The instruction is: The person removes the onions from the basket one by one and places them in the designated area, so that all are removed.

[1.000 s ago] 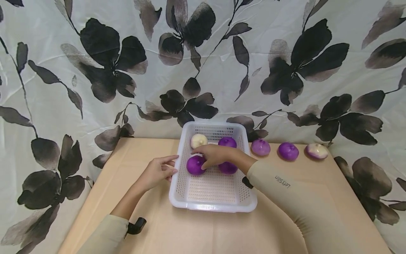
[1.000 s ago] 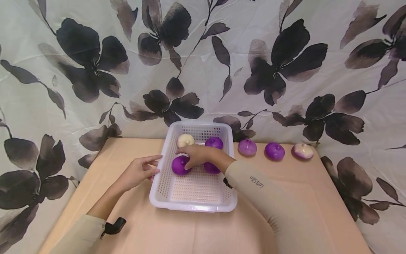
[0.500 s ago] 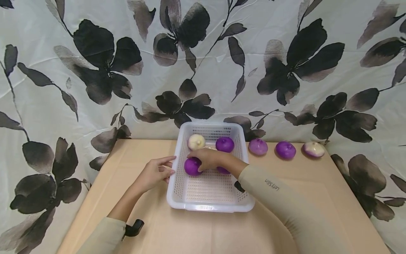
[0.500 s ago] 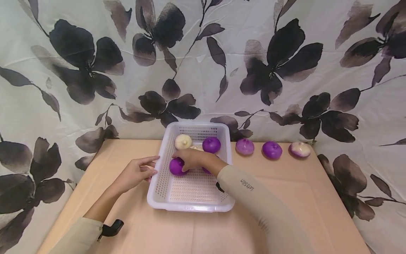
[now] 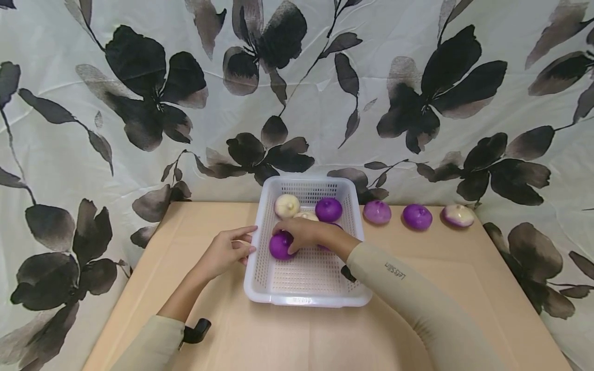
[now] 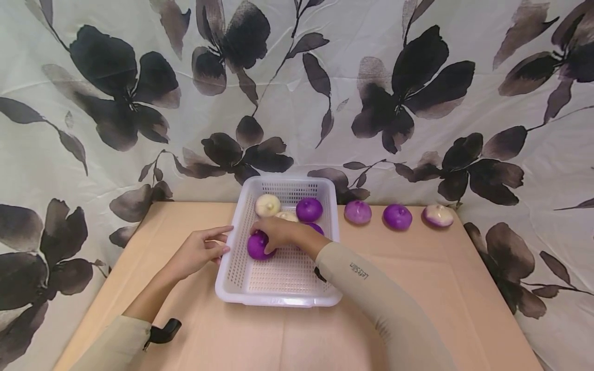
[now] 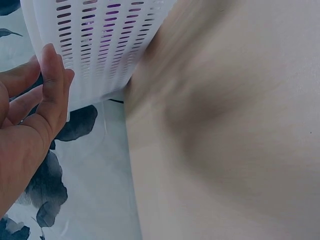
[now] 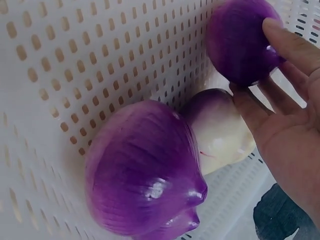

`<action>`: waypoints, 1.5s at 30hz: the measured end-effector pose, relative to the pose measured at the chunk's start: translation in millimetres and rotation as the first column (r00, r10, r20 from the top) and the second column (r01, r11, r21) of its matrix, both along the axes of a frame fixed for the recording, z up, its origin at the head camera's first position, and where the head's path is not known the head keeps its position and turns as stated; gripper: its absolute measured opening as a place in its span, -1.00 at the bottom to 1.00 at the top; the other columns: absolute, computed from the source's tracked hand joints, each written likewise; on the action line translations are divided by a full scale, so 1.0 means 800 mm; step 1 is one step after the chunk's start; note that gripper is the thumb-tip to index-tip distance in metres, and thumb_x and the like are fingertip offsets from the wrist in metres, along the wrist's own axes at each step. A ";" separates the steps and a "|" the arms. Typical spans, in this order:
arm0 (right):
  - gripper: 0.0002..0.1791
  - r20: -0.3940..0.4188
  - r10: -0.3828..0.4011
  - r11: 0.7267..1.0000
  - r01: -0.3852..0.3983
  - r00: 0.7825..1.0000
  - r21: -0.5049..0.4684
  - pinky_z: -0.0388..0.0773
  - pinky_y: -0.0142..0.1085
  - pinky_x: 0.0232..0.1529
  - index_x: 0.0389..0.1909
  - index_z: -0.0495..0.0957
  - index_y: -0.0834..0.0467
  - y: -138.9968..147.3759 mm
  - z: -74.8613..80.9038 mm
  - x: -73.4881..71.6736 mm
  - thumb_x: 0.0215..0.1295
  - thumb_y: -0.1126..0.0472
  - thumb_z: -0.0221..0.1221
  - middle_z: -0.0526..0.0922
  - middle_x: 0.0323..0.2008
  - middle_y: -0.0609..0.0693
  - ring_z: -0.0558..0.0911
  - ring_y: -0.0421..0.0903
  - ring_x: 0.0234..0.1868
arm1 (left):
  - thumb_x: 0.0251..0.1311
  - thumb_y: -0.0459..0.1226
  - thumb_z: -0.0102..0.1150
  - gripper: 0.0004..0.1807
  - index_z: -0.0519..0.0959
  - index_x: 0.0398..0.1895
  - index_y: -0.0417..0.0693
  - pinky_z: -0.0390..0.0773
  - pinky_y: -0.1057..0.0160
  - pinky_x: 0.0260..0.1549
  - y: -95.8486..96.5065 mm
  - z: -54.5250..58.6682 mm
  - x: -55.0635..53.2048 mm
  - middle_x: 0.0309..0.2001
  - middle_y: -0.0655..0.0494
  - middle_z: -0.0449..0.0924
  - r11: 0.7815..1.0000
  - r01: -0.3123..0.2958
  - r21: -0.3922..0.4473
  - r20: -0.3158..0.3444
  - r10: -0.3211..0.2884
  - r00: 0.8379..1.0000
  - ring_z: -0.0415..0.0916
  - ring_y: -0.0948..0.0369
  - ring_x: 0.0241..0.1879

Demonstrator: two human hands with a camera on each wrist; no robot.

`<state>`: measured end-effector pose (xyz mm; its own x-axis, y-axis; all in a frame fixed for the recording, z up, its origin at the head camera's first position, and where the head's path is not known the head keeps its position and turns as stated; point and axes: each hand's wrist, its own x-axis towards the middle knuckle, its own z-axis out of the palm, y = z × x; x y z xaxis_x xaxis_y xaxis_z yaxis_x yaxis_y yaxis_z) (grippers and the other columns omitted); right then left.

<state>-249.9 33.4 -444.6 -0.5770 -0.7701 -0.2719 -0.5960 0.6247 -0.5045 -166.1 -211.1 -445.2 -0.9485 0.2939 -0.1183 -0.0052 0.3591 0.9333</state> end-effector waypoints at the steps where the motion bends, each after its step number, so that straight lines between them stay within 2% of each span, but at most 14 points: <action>1: -0.34 0.007 -0.002 1.000 0.002 1.000 0.000 0.48 -0.20 0.42 0.30 0.51 0.12 0.000 -0.001 0.000 0.14 0.35 0.47 0.61 0.23 0.01 0.54 -0.06 0.31 | 0.30 -0.53 0.25 -0.35 0.37 0.46 -0.33 0.81 0.07 -0.37 0.000 0.000 0.000 0.05 -0.38 0.59 1.000 -0.004 0.003 0.004 0.004 1.000 0.69 0.24 -0.34; 5: -0.33 0.039 -0.008 1.000 0.007 0.999 0.007 0.50 -0.22 0.40 0.29 0.48 0.07 -0.001 -0.005 0.001 0.14 0.33 0.48 0.62 0.22 -0.02 0.56 -0.07 0.29 | 0.30 -0.53 0.25 -0.36 0.37 0.46 -0.32 0.81 0.11 -0.37 0.000 -0.001 0.000 0.05 -0.39 0.59 1.000 -0.004 0.014 0.008 0.004 1.000 0.70 0.23 -0.33; 9: -0.27 0.055 -0.005 0.999 0.002 0.998 0.040 0.45 -0.22 0.45 0.39 0.43 0.06 -0.003 -0.006 0.001 0.19 0.32 0.45 0.58 0.30 0.00 0.52 -0.07 0.36 | 0.30 -0.53 0.24 -0.36 0.37 0.46 -0.33 0.81 0.10 -0.37 -0.001 -0.002 0.001 0.06 -0.41 0.58 1.000 0.002 0.017 0.004 -0.002 1.000 0.70 0.25 -0.33; 13: -0.21 0.053 0.011 0.997 -0.015 0.999 0.070 0.39 -0.20 0.51 0.48 0.38 0.08 -0.005 -0.005 0.001 0.22 0.32 0.43 0.52 0.39 0.04 0.45 -0.03 0.44 | 0.31 -0.52 0.24 -0.36 0.36 0.46 -0.35 0.81 0.14 -0.38 -0.002 -0.002 0.000 0.06 -0.42 0.58 1.000 0.009 0.019 -0.003 -0.009 1.000 0.70 0.21 -0.32; 19: -0.20 0.039 0.018 0.995 -0.021 0.999 0.099 0.41 -0.14 0.49 0.49 0.38 0.05 -0.007 0.001 0.007 0.22 0.33 0.42 0.53 0.37 0.04 0.47 0.01 0.43 | 0.31 -0.52 0.24 -0.36 0.36 0.47 -0.35 0.80 0.20 -0.41 -0.002 0.000 0.001 0.07 -0.43 0.57 1.000 0.008 0.025 -0.001 -0.008 1.000 0.69 0.16 -0.30; 29: -0.22 0.037 0.007 0.995 -0.011 0.999 0.099 0.45 -0.17 0.45 0.45 0.42 0.02 -0.008 0.003 0.009 0.19 0.27 0.46 0.55 0.35 0.01 0.51 -0.03 0.38 | 0.31 -0.53 0.23 -0.36 0.36 0.46 -0.35 0.80 0.20 -0.39 -0.002 -0.001 0.002 0.05 -0.41 0.59 1.000 0.015 0.007 -0.005 -0.015 1.000 0.69 0.25 -0.32; 38: -0.24 0.054 0.031 0.999 -0.033 0.998 0.042 0.51 -0.21 0.39 0.38 0.47 0.05 -0.007 0.000 0.007 0.14 0.24 0.51 0.56 0.32 0.00 0.54 -0.07 0.30 | 0.31 -0.53 0.23 -0.37 0.36 0.46 -0.35 0.81 0.16 -0.38 -0.001 0.002 0.002 0.06 -0.42 0.58 1.000 0.012 -0.003 -0.007 -0.012 1.000 0.69 0.24 -0.34; 43: -0.24 0.058 0.019 0.999 -0.021 0.998 0.039 0.56 -0.23 0.32 0.38 0.46 0.02 -0.008 0.007 0.007 0.14 0.21 0.51 0.56 0.28 0.01 0.56 -0.08 0.25 | 0.31 -0.53 0.23 -0.36 0.36 0.47 -0.34 0.80 0.19 -0.39 -0.001 0.001 0.002 0.06 -0.42 0.58 1.000 0.014 -0.006 0.004 -0.014 1.000 0.69 0.26 -0.36; 45: -0.24 0.057 0.020 0.999 -0.023 0.998 0.036 0.56 -0.22 0.32 0.39 0.45 0.02 -0.007 0.013 0.007 0.15 0.20 0.50 0.54 0.27 0.03 0.54 -0.07 0.26 | 0.31 -0.53 0.23 -0.36 0.36 0.47 -0.33 0.81 0.14 -0.38 -0.001 0.001 0.002 0.06 -0.41 0.58 1.000 0.012 -0.007 0.009 -0.012 1.000 0.69 0.24 -0.36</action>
<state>-244.2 27.8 -433.9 -0.5433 -0.7712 -0.3319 -0.5805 0.6306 -0.5152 -164.5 -212.3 -444.1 -0.9437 0.3046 -0.1288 -0.0089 0.3659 0.9306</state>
